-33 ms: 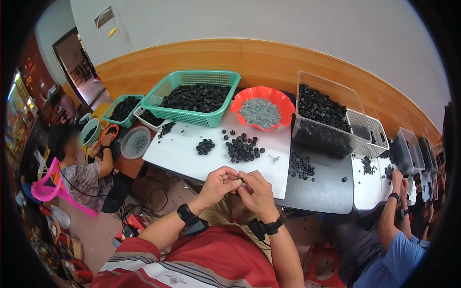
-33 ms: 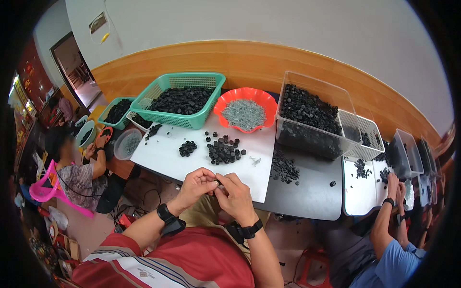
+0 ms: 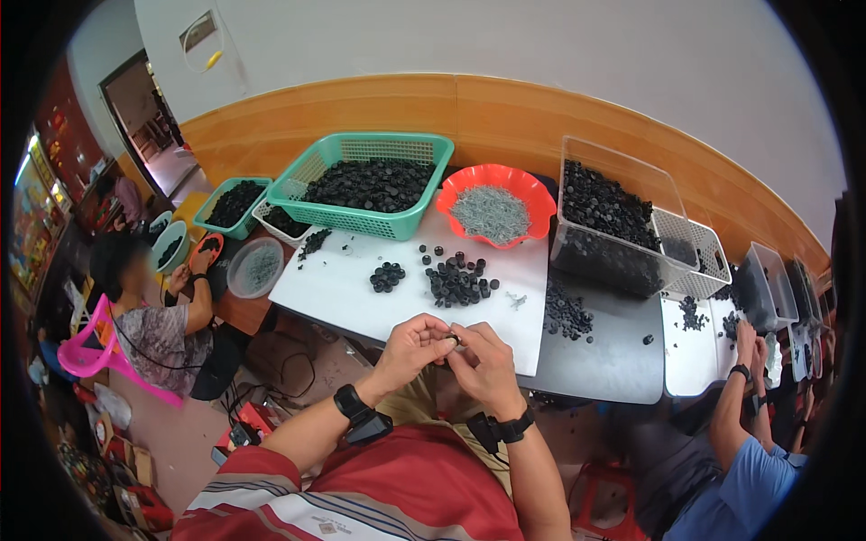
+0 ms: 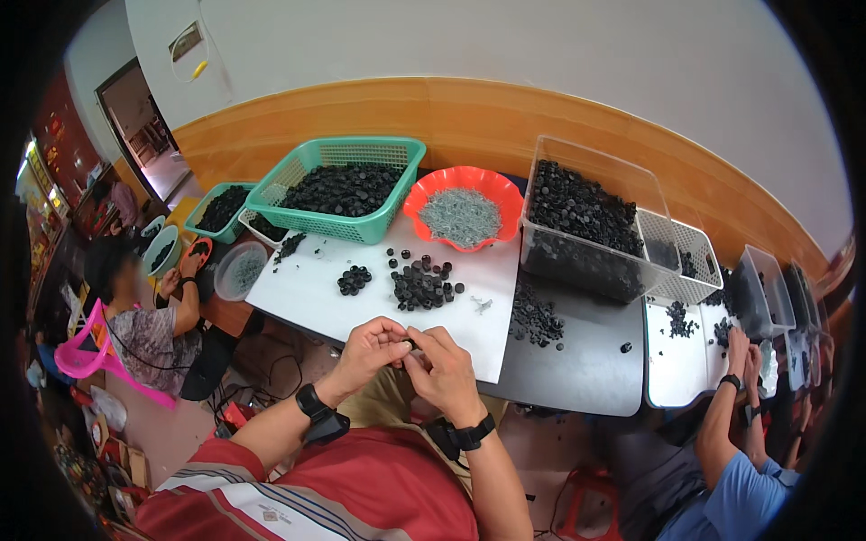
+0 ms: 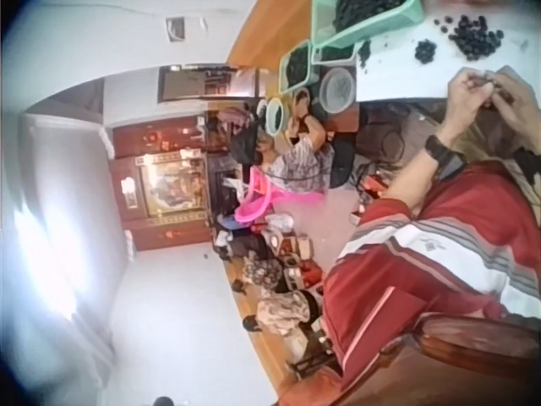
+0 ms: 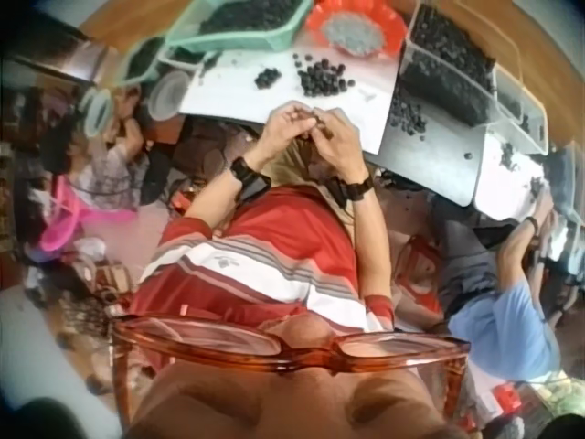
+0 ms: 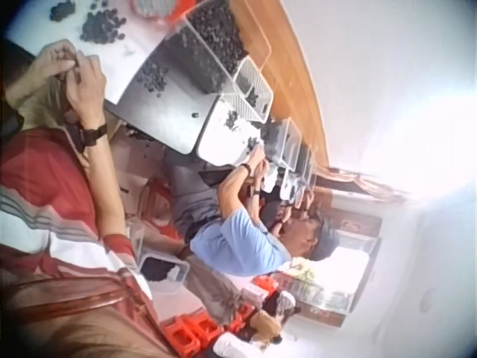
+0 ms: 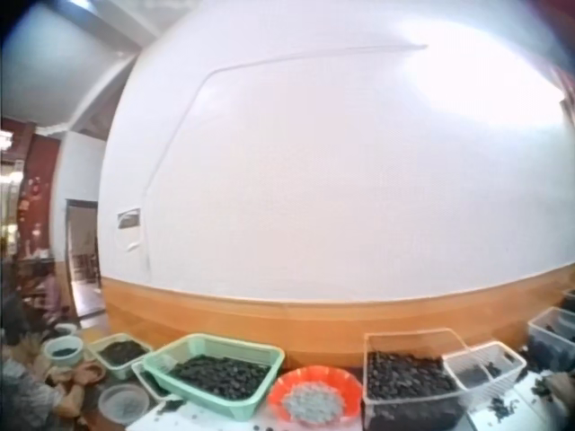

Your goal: Sorting and inspecting small black rubber or plastic components at a table.

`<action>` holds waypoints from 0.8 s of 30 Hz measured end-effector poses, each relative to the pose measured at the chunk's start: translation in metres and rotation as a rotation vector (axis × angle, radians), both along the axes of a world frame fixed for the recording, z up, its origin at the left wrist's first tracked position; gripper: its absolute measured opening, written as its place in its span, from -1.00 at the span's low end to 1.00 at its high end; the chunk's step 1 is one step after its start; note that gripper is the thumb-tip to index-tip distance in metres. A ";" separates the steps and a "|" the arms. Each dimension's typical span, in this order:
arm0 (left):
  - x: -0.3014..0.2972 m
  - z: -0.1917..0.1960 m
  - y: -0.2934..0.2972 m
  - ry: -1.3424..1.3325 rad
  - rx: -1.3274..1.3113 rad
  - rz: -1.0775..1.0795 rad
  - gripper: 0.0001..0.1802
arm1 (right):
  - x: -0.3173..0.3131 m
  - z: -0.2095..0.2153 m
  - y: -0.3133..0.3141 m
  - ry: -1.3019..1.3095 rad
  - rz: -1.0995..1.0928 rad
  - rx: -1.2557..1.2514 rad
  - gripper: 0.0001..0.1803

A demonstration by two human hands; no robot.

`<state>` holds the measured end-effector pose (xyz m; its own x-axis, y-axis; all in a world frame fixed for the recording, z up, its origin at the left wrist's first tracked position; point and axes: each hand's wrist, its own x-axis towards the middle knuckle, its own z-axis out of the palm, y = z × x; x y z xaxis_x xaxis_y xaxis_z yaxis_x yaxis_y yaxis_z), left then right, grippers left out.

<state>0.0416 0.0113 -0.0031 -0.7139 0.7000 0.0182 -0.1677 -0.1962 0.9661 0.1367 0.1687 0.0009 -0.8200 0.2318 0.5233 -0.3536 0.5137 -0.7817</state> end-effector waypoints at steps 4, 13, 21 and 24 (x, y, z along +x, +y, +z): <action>0.002 0.002 -0.003 0.058 -0.034 0.039 -0.75 | 0.000 0.000 0.001 0.001 0.009 -0.062 -0.57; -0.038 0.062 -0.013 0.751 -0.219 0.306 -0.83 | 0.000 -0.001 0.001 -0.043 -0.007 -0.078 -0.63; -0.211 0.128 -0.034 1.136 -0.615 0.603 -0.70 | 0.001 0.007 -0.006 -0.051 -0.051 -0.100 -0.70; -0.233 0.124 -0.040 1.170 -0.699 0.729 -0.65 | -0.002 0.004 -0.003 -0.036 -0.055 -0.093 -0.72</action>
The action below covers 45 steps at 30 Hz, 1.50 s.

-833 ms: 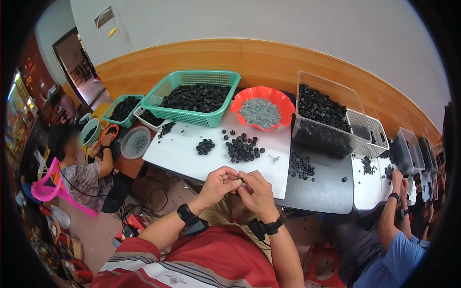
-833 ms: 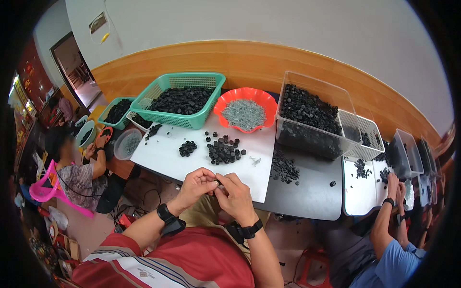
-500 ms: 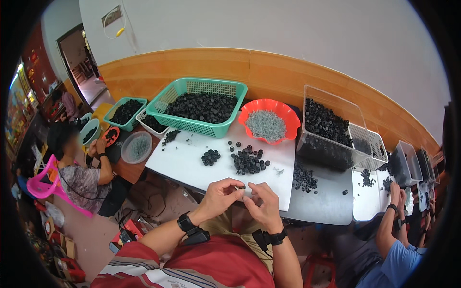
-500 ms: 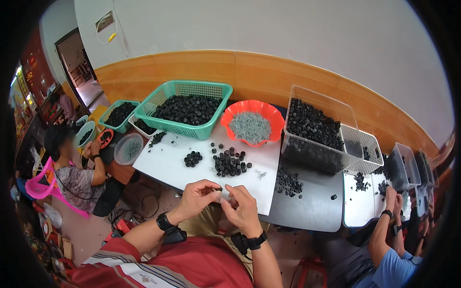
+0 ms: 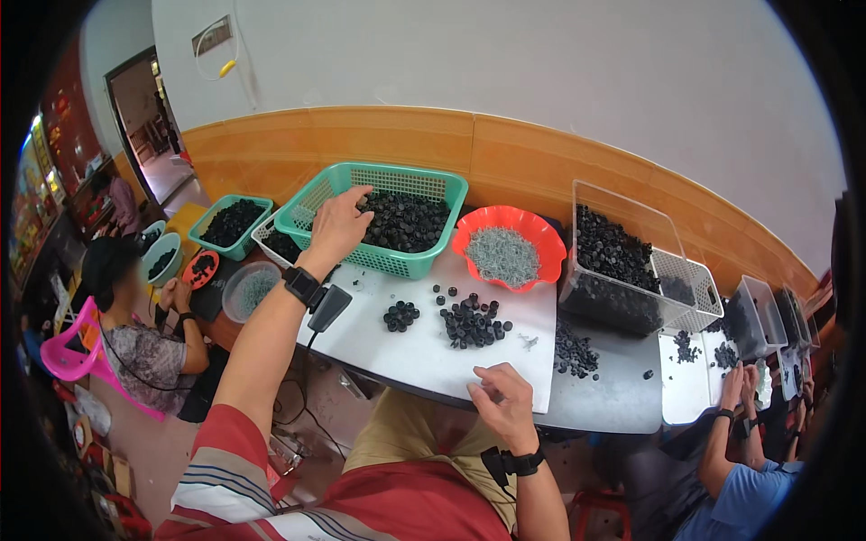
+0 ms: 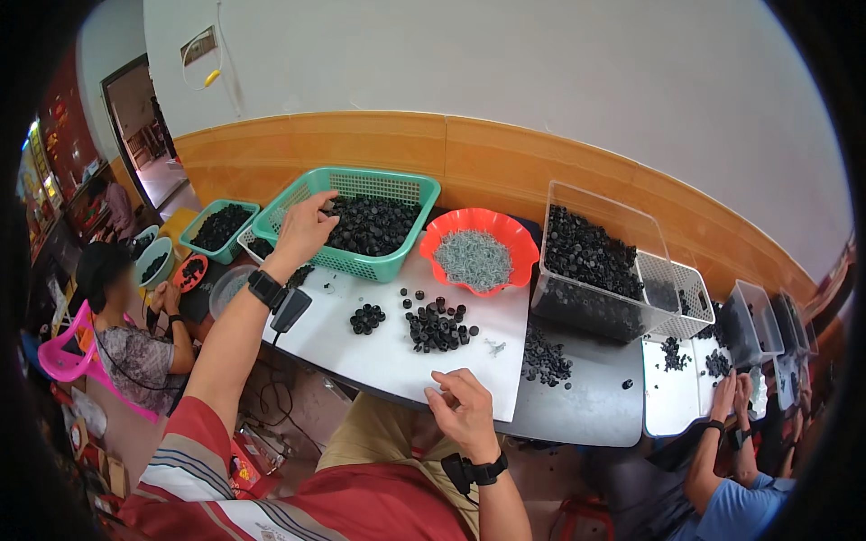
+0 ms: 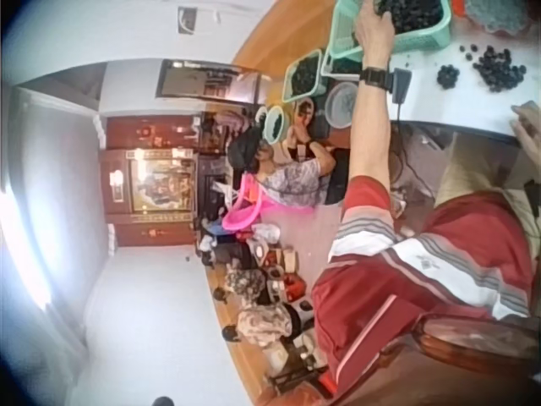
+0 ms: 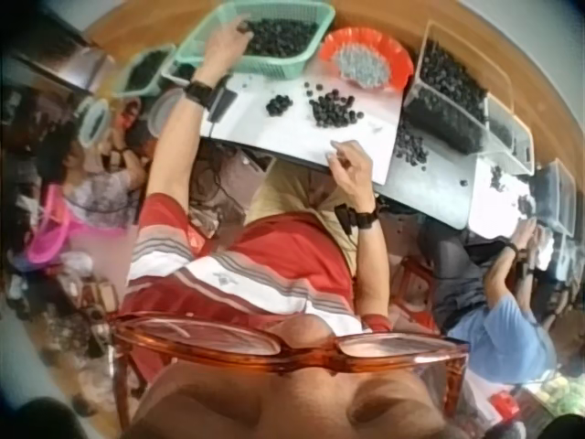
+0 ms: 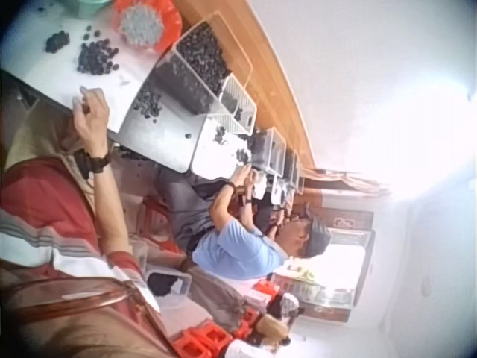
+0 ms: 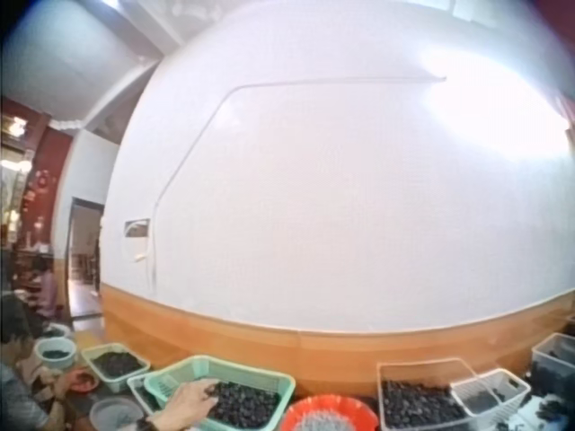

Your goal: Sorting and inspecting small black rubber or plastic components at a table.

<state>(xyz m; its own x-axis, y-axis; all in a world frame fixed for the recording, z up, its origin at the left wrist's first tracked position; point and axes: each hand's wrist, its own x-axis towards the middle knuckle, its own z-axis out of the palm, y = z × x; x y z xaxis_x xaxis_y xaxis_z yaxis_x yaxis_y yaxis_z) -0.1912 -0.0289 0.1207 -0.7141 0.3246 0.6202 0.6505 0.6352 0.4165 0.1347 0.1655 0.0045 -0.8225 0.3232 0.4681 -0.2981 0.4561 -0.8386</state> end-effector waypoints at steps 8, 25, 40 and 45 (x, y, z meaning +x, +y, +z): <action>0.067 -0.041 0.000 -0.061 0.014 -0.313 -0.70 | -0.003 0.001 0.002 0.010 -0.016 0.045 -0.74; 0.178 -0.111 0.022 -0.038 0.034 -0.571 -0.82 | -0.004 -0.012 -0.001 0.029 -0.063 0.040 -0.75; 0.176 -0.127 0.022 -0.055 0.096 -0.570 -0.83 | -0.024 0.031 0.067 -0.192 -0.326 0.690 -0.78; 0.177 -0.126 0.022 -0.074 0.089 -0.561 -0.84 | -0.042 0.040 0.085 -0.368 -0.253 0.881 -0.76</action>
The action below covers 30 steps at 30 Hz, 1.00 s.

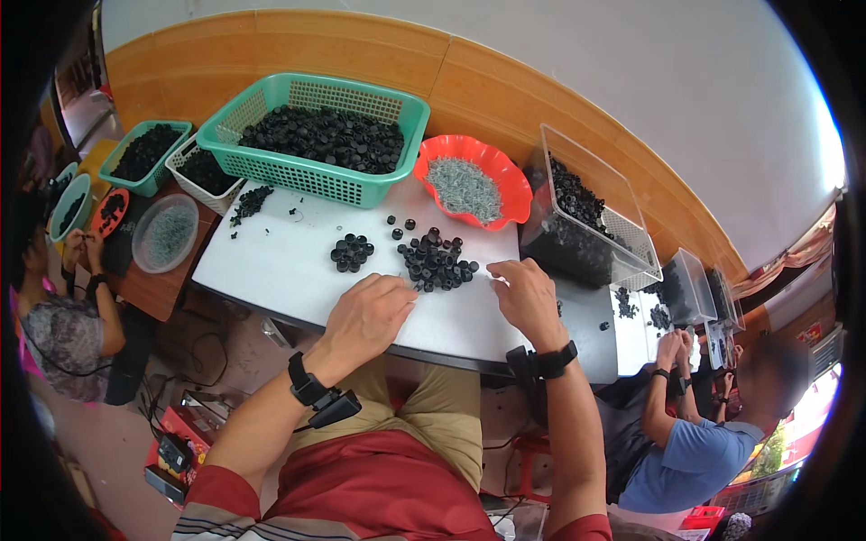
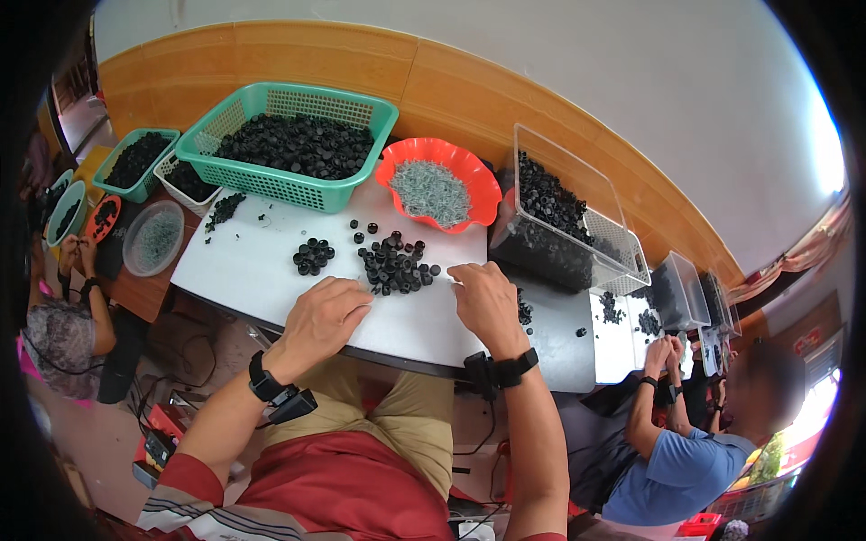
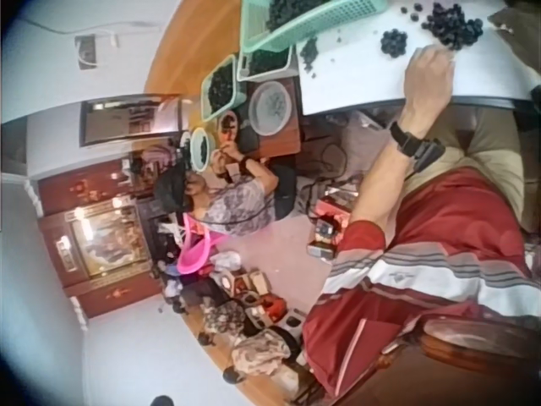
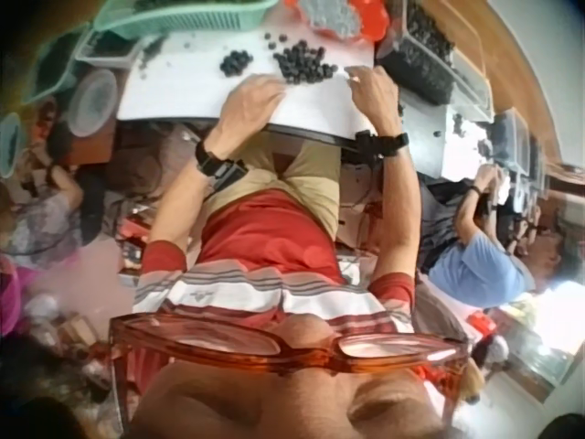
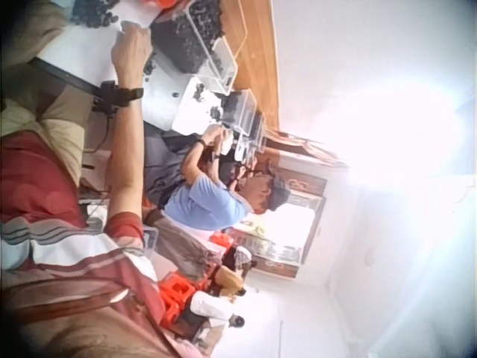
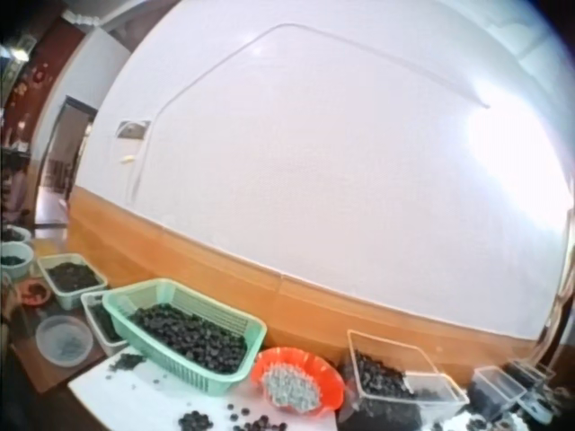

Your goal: Sorting and inspecting small black rubber or plastic components at a table.

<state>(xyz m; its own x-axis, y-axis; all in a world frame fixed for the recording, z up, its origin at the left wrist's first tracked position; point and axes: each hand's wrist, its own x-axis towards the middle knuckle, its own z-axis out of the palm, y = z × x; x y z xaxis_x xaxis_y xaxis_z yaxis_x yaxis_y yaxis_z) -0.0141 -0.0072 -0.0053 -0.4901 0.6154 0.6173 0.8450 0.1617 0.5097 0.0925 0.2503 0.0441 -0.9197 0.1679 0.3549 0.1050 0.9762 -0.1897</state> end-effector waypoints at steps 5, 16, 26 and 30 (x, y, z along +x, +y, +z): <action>0.000 0.000 -0.001 -0.027 0.016 0.001 -0.84 | -0.012 0.003 0.006 -0.167 -0.001 0.033 -0.73; 0.001 0.001 -0.002 -0.040 -0.029 -0.011 -0.86 | -0.015 0.005 0.006 -0.253 0.043 0.074 -0.77; 0.002 0.002 -0.001 -0.014 -0.002 0.012 -0.85 | -0.002 -0.005 0.008 -0.002 0.135 -0.127 -0.81; 0.002 0.001 -0.001 -0.007 -0.012 0.015 -0.84 | 0.006 0.001 0.003 -0.007 0.123 -0.196 -0.84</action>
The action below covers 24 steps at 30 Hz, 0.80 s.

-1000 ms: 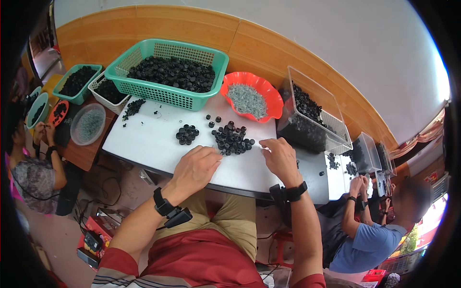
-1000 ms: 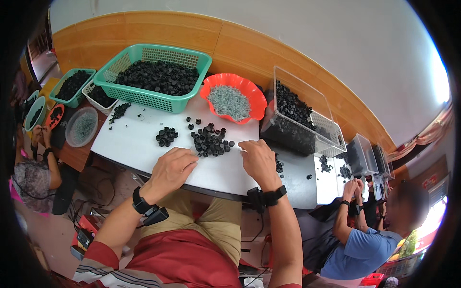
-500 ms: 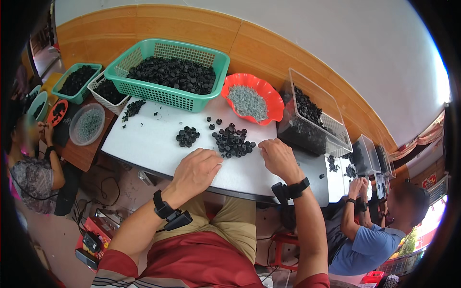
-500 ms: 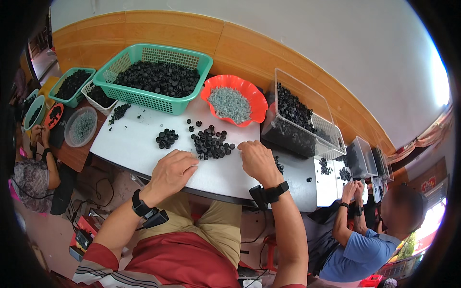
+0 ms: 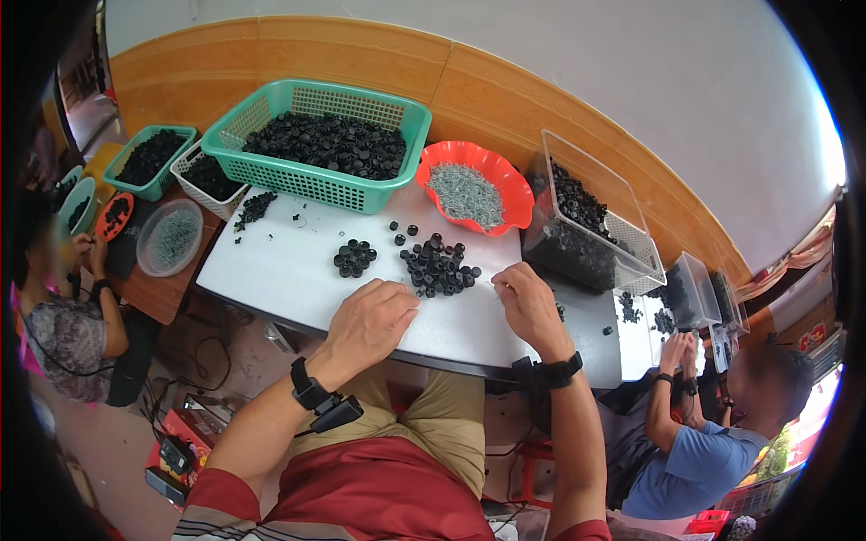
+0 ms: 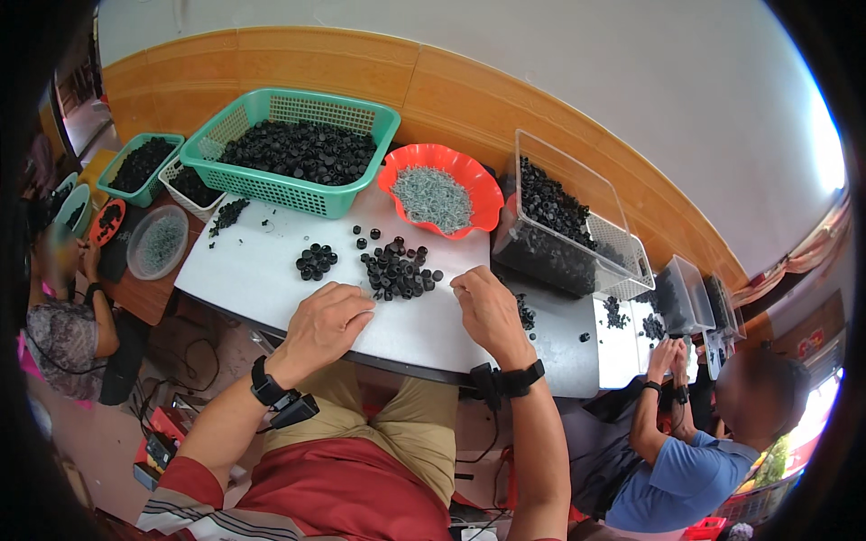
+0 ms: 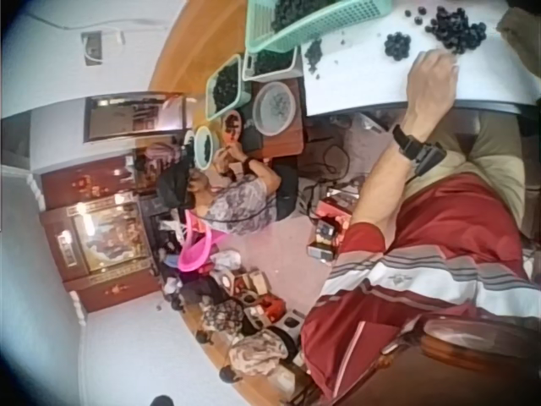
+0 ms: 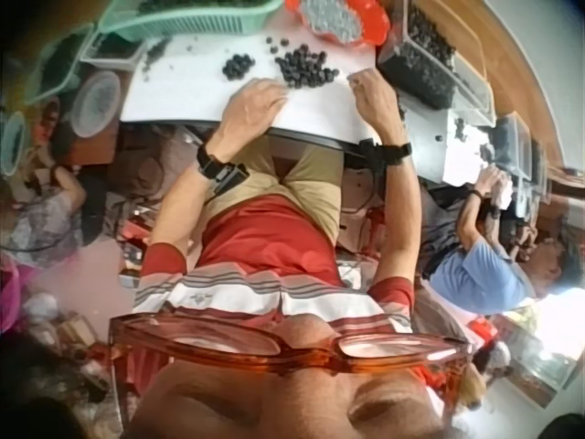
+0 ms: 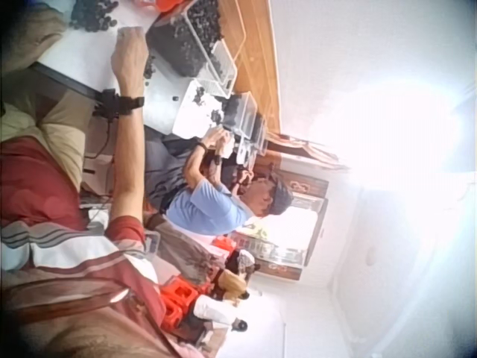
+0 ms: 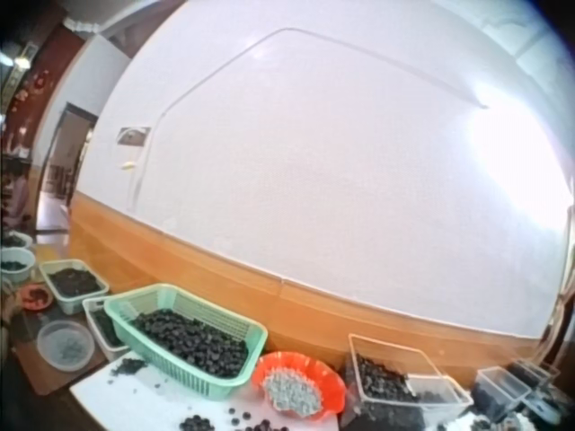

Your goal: Sorting and inspecting small black rubber or plastic components at a table.

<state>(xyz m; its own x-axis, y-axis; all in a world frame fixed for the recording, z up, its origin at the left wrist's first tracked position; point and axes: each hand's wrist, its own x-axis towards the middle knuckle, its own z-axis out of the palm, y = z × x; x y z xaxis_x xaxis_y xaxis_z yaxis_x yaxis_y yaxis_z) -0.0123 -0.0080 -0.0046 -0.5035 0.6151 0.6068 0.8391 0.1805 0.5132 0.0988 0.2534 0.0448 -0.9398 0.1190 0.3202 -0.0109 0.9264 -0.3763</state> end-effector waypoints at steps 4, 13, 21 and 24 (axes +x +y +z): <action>0.000 0.000 0.000 0.008 0.006 -0.001 -0.84 | 0.012 0.000 -0.018 0.131 0.034 -0.105 -0.86; 0.041 0.018 -0.007 -0.620 0.105 -0.156 -0.78 | 0.040 0.003 -0.090 0.123 0.219 -0.371 -0.77; 0.051 0.004 -0.012 -1.170 0.220 -0.396 -0.81 | 0.056 -0.008 -0.100 -0.040 0.149 -0.585 -0.78; 0.053 0.001 -0.014 -1.237 0.237 -0.434 -0.81 | 0.057 -0.004 -0.101 -0.033 0.164 -0.552 -0.85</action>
